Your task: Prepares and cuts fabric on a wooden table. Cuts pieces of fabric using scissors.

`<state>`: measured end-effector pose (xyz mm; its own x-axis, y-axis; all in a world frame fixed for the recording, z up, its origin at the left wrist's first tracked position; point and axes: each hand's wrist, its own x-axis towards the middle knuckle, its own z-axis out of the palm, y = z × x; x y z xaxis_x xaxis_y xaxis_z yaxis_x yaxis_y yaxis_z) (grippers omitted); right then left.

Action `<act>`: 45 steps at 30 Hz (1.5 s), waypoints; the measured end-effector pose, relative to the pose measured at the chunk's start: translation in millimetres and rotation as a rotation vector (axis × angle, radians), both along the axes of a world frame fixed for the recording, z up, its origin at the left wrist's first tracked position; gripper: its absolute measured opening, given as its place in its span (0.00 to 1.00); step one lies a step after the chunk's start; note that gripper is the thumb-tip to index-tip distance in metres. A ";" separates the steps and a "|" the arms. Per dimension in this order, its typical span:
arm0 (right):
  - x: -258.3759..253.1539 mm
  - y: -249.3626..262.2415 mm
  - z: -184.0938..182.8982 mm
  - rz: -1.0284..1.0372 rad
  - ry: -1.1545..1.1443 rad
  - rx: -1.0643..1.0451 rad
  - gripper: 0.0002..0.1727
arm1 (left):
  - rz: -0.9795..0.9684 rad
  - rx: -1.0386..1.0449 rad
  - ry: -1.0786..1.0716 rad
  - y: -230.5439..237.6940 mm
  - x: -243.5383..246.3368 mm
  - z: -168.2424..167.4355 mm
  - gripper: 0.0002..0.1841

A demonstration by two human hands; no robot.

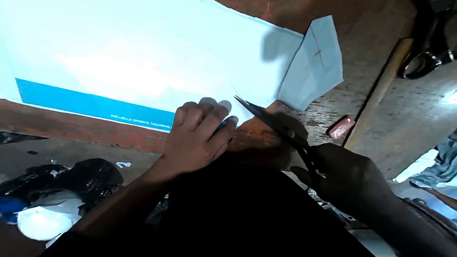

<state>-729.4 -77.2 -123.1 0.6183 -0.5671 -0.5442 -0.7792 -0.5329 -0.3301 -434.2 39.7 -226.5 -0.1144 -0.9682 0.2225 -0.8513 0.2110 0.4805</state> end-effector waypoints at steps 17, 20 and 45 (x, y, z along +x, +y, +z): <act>47.3 35.9 -3.2 -0.185 -0.018 0.019 0.31 | -0.002 -0.007 0.015 -1.3 -0.6 0.1 0.14; 56.3 39.5 -8.4 -0.214 -0.053 0.029 0.31 | 0.005 -0.005 0.015 -1.9 -1.4 0.2 0.14; 76.0 -33.5 -7.3 0.021 0.047 -0.036 0.36 | 0.020 -0.055 0.025 -3.9 -2.5 -2.3 0.12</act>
